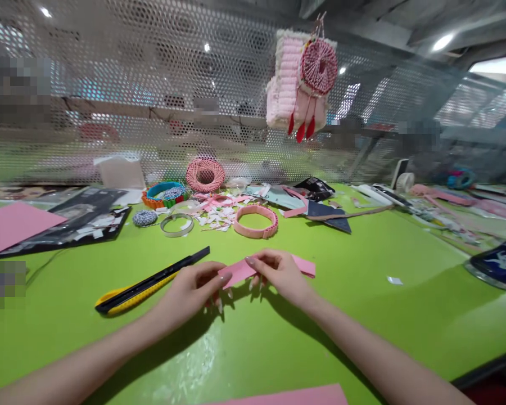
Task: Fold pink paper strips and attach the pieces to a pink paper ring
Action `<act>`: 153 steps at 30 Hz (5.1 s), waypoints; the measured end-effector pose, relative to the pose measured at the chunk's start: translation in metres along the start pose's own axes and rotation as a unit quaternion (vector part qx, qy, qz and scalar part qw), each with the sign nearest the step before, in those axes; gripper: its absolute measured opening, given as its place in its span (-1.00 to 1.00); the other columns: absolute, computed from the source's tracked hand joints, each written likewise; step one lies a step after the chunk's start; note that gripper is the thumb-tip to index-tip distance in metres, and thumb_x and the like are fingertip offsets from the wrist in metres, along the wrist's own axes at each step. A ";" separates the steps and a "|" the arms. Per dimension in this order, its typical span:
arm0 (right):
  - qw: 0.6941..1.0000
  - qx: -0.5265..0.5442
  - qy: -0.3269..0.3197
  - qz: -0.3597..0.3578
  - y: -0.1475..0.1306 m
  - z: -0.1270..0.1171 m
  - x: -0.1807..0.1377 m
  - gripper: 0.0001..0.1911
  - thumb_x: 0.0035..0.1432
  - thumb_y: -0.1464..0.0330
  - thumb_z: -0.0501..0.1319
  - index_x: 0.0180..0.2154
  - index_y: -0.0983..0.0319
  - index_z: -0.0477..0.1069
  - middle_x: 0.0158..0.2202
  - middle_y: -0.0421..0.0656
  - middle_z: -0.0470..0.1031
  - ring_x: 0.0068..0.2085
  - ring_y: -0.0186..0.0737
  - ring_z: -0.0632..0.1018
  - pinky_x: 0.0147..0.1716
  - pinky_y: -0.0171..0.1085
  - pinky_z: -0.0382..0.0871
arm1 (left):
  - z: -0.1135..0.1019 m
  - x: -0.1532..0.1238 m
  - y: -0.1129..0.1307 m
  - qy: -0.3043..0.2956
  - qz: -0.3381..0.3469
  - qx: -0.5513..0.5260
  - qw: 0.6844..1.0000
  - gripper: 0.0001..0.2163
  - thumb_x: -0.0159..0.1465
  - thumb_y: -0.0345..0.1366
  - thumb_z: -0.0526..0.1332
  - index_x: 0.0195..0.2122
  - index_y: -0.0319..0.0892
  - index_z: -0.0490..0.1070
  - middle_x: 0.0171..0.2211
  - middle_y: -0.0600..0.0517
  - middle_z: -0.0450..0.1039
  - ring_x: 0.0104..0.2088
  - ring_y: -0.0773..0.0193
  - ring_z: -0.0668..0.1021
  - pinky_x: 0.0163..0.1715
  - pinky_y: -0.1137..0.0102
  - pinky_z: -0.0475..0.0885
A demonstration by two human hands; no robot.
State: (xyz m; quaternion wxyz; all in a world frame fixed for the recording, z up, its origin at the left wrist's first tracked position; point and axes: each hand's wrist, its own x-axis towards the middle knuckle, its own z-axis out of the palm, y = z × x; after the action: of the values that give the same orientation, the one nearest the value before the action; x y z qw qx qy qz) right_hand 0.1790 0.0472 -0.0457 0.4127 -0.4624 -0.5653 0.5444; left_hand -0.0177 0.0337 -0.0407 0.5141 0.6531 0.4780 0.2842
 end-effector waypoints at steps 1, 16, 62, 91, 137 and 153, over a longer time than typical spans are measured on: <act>1.000 0.007 0.000 0.003 0.000 -0.001 -0.001 -0.56 -0.04 0.02 0.32 -0.42 0.31 0.44 -0.64 -0.24 0.44 -0.63 -0.39 0.47 -0.61 -0.39 0.35 | 0.000 -0.001 0.000 0.000 -0.008 -0.013 1.000 -0.67 0.23 -0.03 0.17 -0.28 -0.24 0.46 -0.57 0.08 0.42 -0.59 0.36 0.46 -0.59 0.49 0.34; 0.994 0.096 -0.012 0.052 -0.005 -0.002 -0.019 -0.62 -0.03 0.10 0.37 -0.39 0.32 0.49 -0.59 -0.14 0.54 -0.62 -0.35 0.53 -0.63 -0.43 0.35 | 0.003 -0.015 0.006 0.049 0.087 0.005 0.995 -0.70 0.24 -0.13 0.18 -0.06 -0.13 0.45 -0.39 0.06 0.52 -0.61 0.41 0.46 -0.55 0.46 0.42; 0.994 0.005 -0.111 0.007 -0.009 0.002 -0.033 -0.53 0.14 0.13 0.24 0.03 0.19 0.30 -0.15 -0.04 0.47 -0.22 -0.20 0.51 -0.32 -0.21 0.45 | 0.005 -0.019 -0.010 0.089 0.291 0.297 0.905 -0.64 0.40 -0.29 -0.08 -0.44 -0.23 0.41 -0.70 0.14 0.35 -0.70 0.44 0.37 -0.65 0.55 0.19; 0.988 0.060 -0.080 0.121 -0.005 0.007 -0.037 -0.68 0.22 0.26 0.08 -0.06 0.24 0.43 -0.25 -0.09 0.52 -0.21 -0.16 0.53 -0.08 -0.11 0.34 | 0.010 -0.029 0.004 0.106 0.464 0.452 0.754 -0.67 0.42 -0.21 -0.09 -0.32 -0.24 0.38 -0.67 0.07 0.39 -0.68 0.31 0.42 -0.65 0.41 0.20; 0.935 0.083 -0.305 0.162 -0.009 0.005 -0.042 -0.76 0.01 0.41 0.11 -0.25 0.28 0.44 -0.25 -0.07 0.54 -0.28 -0.18 0.57 -0.25 -0.24 0.43 | -0.016 -0.024 0.028 -0.122 0.399 0.363 0.833 -0.73 0.28 -0.30 0.19 0.00 -0.21 0.40 -0.18 -0.09 0.50 -0.21 0.22 0.48 -0.20 0.41 0.38; 0.901 0.080 -0.382 0.191 0.001 -0.006 -0.029 -0.66 0.21 0.14 0.20 -0.19 0.29 0.29 -0.34 -0.10 0.52 -0.53 -0.43 0.51 -0.47 -0.40 0.37 | -0.027 -0.010 0.011 -0.095 0.409 0.489 0.764 -0.82 0.34 -0.28 0.09 -0.11 -0.21 0.40 -0.20 -0.06 0.49 -0.21 0.18 0.45 -0.19 0.32 0.31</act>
State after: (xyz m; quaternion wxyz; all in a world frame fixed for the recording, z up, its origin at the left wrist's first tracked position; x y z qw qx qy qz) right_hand 0.1914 0.0202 -0.0457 0.0888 -0.2838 -0.5351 0.7907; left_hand -0.0416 0.0352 -0.0207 0.0027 0.9733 0.1878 0.1316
